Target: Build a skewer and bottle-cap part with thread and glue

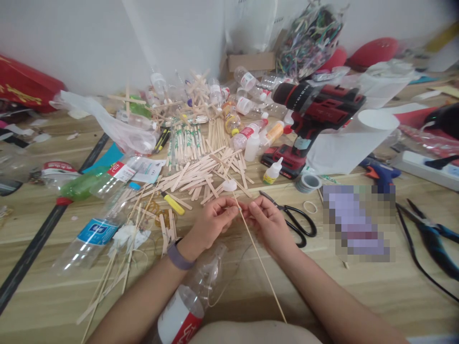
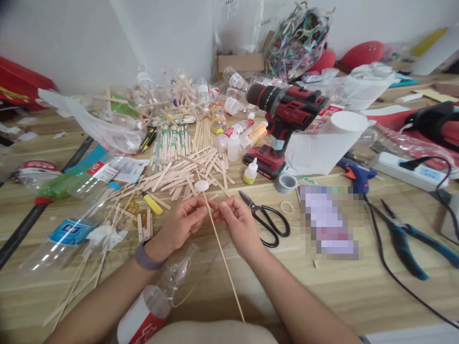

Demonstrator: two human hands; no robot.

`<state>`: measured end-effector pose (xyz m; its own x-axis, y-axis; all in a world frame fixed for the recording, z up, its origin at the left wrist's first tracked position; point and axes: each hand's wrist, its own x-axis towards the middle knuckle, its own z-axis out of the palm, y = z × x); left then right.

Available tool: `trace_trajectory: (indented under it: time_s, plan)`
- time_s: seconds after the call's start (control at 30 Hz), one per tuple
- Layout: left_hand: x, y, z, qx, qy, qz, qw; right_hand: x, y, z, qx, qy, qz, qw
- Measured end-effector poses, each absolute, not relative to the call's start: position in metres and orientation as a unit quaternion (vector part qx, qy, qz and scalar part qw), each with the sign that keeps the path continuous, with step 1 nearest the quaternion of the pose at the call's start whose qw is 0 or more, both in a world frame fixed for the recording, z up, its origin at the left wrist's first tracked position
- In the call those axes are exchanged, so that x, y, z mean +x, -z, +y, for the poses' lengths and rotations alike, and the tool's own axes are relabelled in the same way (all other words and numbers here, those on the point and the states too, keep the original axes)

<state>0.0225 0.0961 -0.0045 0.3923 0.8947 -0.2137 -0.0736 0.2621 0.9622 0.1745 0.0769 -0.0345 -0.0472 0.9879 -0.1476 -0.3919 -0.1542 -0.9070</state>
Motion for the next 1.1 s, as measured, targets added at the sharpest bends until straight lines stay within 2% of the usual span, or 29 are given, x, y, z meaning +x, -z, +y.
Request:
trace_trajectory:
  time_s: [0.23,0.53,0.87,1.1]
  plan:
    - [0.024,0.008,0.097,0.510,-0.349,0.463,0.636,0.174,0.033,0.075,-0.426,-0.648,-0.394,0.493]
    - [0.023,0.009,0.099,0.493,-0.320,0.568,0.576,0.183,0.031,0.074,-0.505,-0.569,-0.523,0.384]
    - [0.018,0.004,0.106,0.423,-0.240,0.556,0.674,0.196,0.029,0.079,-0.505,-0.539,-0.590,0.326]
    - [0.019,0.000,0.109,0.384,-0.223,0.553,0.705,0.193,0.030,0.077,-0.505,-0.517,-0.618,0.309]
